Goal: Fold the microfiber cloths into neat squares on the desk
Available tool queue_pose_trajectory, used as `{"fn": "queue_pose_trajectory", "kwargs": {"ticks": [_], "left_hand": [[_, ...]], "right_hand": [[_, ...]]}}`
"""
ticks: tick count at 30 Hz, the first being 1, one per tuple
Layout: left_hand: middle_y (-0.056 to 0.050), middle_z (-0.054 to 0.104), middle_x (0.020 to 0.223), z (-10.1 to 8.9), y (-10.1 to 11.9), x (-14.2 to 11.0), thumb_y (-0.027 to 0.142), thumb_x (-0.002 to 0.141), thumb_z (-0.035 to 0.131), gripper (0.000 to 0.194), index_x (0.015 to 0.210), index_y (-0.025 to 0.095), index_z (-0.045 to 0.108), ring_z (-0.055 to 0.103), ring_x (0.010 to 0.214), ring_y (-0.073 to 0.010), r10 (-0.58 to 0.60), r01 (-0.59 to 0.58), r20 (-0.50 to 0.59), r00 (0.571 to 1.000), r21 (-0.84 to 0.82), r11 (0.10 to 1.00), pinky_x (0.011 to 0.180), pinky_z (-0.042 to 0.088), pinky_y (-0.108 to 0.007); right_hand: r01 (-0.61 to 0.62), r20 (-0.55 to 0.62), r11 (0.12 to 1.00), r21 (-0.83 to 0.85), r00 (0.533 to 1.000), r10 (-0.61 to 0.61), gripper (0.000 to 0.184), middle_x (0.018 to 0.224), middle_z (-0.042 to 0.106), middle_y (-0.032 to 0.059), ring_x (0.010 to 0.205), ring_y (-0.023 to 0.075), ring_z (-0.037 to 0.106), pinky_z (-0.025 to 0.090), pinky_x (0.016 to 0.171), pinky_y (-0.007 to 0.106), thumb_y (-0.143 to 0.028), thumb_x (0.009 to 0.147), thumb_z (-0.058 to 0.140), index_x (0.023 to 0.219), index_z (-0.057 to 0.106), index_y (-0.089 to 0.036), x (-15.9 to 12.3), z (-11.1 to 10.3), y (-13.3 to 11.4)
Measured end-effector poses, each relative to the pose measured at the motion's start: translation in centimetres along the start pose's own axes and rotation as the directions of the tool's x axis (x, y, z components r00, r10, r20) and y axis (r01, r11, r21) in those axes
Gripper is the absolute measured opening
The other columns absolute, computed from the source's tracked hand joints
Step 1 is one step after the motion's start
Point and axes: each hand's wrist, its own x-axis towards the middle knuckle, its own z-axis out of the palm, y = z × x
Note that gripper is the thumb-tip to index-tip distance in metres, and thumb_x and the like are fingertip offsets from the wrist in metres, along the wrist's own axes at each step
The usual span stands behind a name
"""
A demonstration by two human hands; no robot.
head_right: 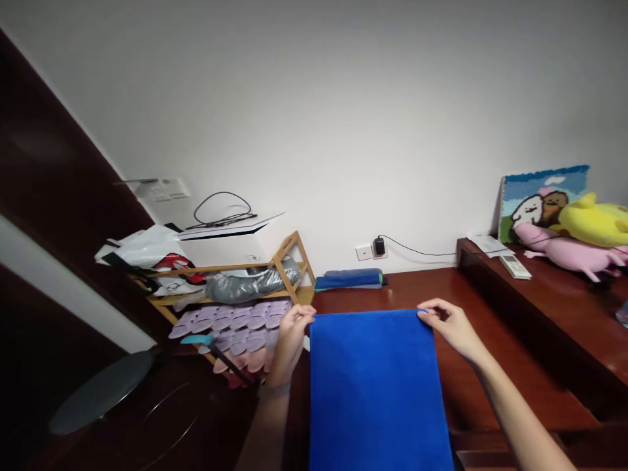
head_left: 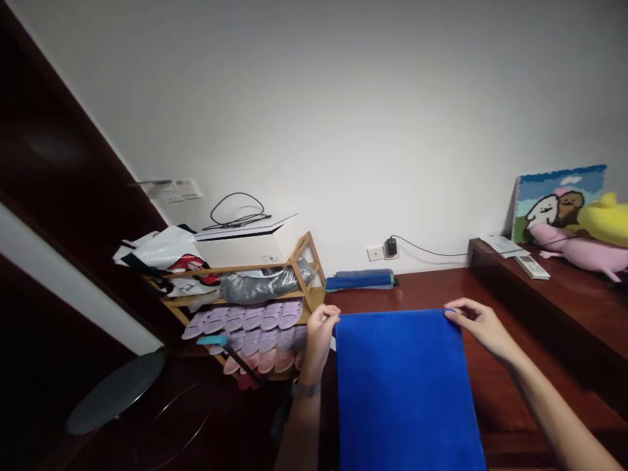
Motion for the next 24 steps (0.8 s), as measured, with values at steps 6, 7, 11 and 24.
{"fn": "queue_pose_trajectory", "kwargs": {"ticks": [6,7,11,24], "left_hand": [[-0.017,0.075,0.119,8.3,-9.7,3.6,0.010,0.071,0.060,0.017,0.081,0.018,0.070,0.068,0.119,-0.0329,-0.096,0.093,0.005,0.995,0.231,0.969,0.109,0.051,-0.055],[-0.018,0.071,0.133,9.5,-11.0,2.9,0.008,0.072,0.061,0.023,0.089,0.018,0.073,0.062,0.131,-0.0333,-0.078,0.067,0.032,0.996,0.277,0.959,0.116,0.045,-0.055],[-0.011,0.053,0.160,13.6,-16.0,-1.4,0.011,0.091,0.052,0.044,0.130,0.021,0.071,0.041,0.153,-0.0266,0.067,-0.284,0.387,0.919,0.536,0.795,0.128,0.032,-0.050],[-0.006,0.036,0.170,15.9,-20.9,-2.0,0.047,0.106,0.040,0.054,0.158,0.033,0.048,0.030,0.158,-0.0304,-0.117,-0.322,0.497,0.860,0.706,0.630,0.130,0.023,-0.055]], "right_hand": [[-0.082,-0.082,0.958,-0.276,0.995,0.061,0.045,0.099,0.078,0.0131,0.093,0.0271,0.073,0.060,0.088,0.044,-0.050,0.087,0.057,0.109,0.076,-0.016,8.5,8.1,12.2],[-0.098,-0.109,0.948,-0.304,0.992,0.068,0.046,0.107,0.077,0.0163,0.103,0.0300,0.072,0.057,0.096,0.048,-0.047,0.088,0.054,0.113,0.075,-0.015,8.6,9.6,13.7],[-0.109,-0.116,0.890,-0.443,0.991,0.063,0.056,0.145,0.062,0.0224,0.141,0.0349,0.053,0.036,0.122,0.053,-0.040,0.094,0.042,0.135,0.067,-0.011,5.8,15.6,17.9],[0.091,0.231,0.594,-0.799,0.959,0.163,0.073,0.170,0.029,0.0136,0.160,0.0288,0.021,0.016,0.131,0.049,-0.048,0.103,0.025,0.163,0.034,-0.009,5.5,20.7,20.9]]}}
